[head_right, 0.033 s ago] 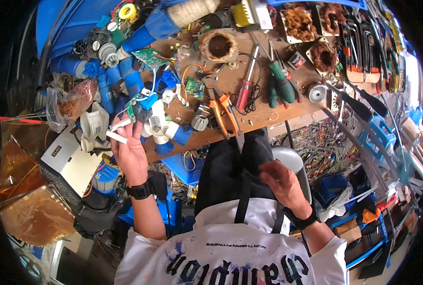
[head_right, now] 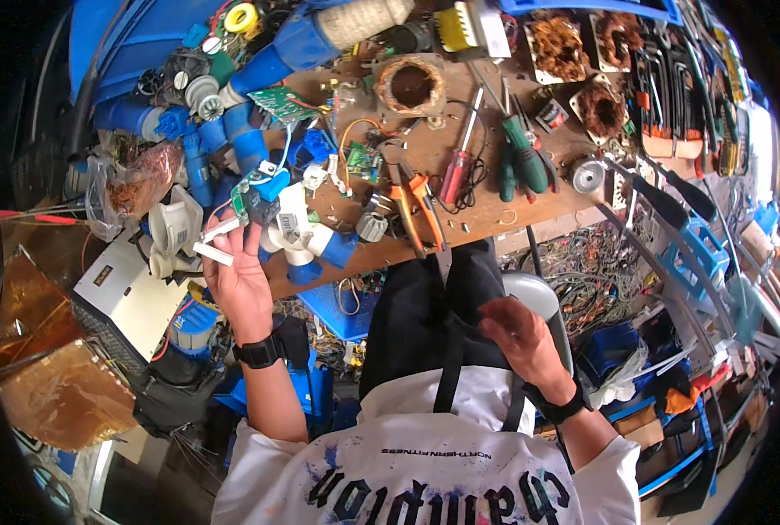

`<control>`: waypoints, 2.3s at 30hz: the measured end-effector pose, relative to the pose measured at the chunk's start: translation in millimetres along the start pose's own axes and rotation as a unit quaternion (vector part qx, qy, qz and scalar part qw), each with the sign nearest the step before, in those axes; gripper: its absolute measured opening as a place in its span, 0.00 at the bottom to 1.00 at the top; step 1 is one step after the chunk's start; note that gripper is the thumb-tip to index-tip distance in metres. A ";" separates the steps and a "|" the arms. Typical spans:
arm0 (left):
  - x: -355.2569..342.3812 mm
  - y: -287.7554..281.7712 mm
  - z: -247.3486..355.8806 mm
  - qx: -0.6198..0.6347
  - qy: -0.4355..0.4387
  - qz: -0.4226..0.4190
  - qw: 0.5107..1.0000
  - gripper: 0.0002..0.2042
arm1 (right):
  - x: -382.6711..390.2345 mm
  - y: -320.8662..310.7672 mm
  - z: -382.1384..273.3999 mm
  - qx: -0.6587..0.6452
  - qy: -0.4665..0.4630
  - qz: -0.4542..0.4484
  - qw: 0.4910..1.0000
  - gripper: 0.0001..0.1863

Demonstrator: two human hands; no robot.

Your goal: The person picks up and inspects various small electronic components and tools from a cluttered workbench. They handle a white plastic housing, a small gold-colored metal bracket, a blue cylindrical device, and a black cable, turning them over in their hands to examine them closely before placing them back on the table.

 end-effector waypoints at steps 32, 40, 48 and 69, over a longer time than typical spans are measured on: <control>72.3 92.9 56.4 -0.106 0.238 -0.054 0.964 0.09 | -22.8 31.1 -39.4 -0.016 0.038 -0.021 0.999 0.08; 100.5 39.3 74.4 -0.096 0.215 0.019 0.972 0.11 | -27.2 32.8 -43.6 -0.024 0.019 -0.040 0.999 0.11; 109.3 47.9 65.4 -0.192 0.164 -0.057 0.966 0.08 | -27.0 36.8 -46.3 -0.040 0.012 -0.049 0.998 0.12; 68.2 139.9 -20.3 -0.346 0.100 -0.231 0.904 0.13 | -77.0 71.9 -91.8 -0.366 0.007 -0.046 0.929 0.33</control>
Point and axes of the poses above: each hand's wrist, its own x-axis away from the middle knuckle, its own y-axis out of the palm, z = x × y, the point moved 8 cm from there along -x, towards the middle knuckle
